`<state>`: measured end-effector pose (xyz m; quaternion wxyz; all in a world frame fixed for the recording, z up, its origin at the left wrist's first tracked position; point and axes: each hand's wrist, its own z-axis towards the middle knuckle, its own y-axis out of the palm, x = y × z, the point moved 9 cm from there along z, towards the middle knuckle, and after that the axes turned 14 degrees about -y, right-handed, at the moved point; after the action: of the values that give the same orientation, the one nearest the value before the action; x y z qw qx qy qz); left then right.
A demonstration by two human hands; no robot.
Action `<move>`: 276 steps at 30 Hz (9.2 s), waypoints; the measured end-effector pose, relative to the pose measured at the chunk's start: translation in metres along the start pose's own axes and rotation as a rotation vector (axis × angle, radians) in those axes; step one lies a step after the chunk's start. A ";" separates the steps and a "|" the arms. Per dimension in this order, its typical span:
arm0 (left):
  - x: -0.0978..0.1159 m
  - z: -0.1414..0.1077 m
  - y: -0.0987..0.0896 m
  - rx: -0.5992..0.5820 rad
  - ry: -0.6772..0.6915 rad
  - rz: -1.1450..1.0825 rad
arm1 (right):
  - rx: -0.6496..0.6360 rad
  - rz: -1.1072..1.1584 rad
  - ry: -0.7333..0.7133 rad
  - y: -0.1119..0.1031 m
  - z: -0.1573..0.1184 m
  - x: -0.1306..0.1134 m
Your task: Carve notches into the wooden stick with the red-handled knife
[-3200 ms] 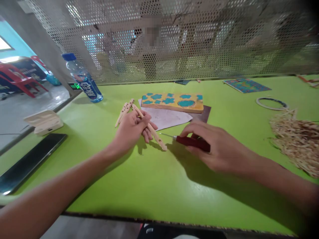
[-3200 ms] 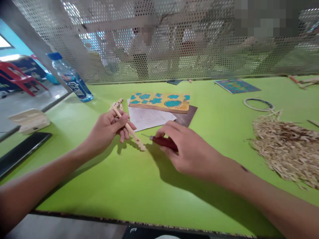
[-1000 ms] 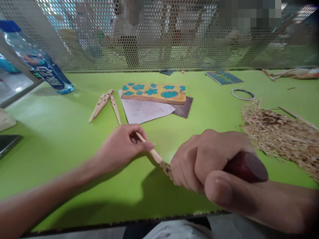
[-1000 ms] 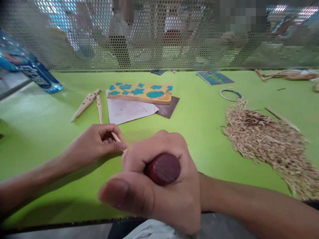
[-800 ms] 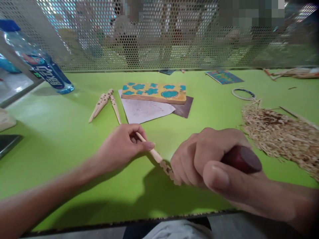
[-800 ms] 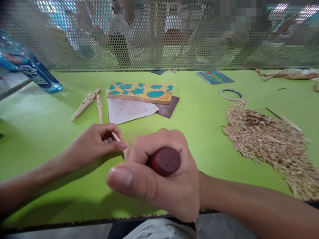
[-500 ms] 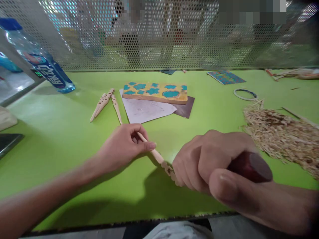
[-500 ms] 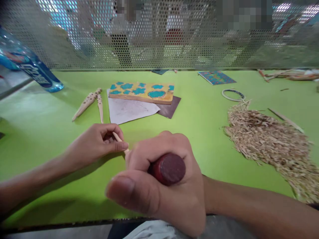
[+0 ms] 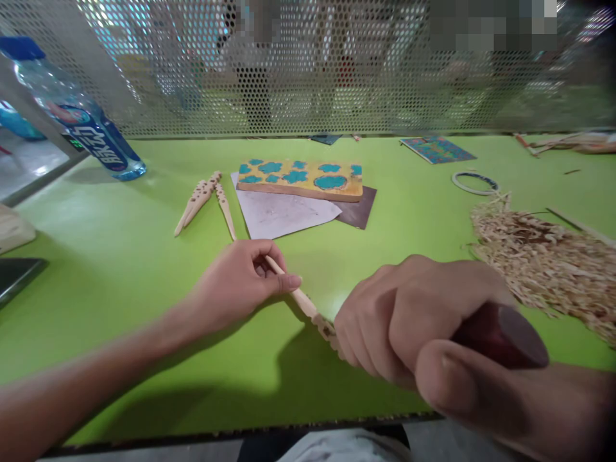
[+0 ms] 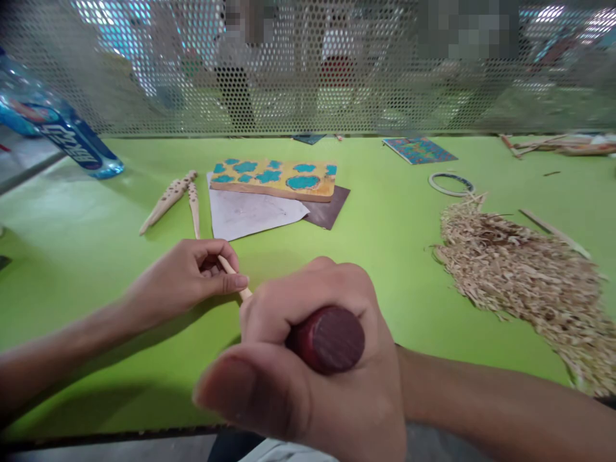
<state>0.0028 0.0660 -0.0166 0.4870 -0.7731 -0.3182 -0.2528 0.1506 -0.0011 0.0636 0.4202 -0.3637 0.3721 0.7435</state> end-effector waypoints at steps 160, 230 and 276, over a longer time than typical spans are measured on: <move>0.022 -0.024 -0.017 0.089 0.316 -0.416 | -0.536 -1.291 -0.184 -0.039 0.031 0.061; 0.021 -0.014 -0.016 0.315 0.368 -0.011 | -0.242 0.047 0.660 -0.024 -0.006 0.109; 0.019 -0.006 -0.016 0.323 0.425 0.130 | -0.321 -1.106 0.183 -0.060 0.031 0.073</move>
<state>0.0035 0.0700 0.0087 0.6750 -0.6339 -0.1944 -0.3236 0.1691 0.0738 0.0005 0.6516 -0.6260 0.0444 0.4261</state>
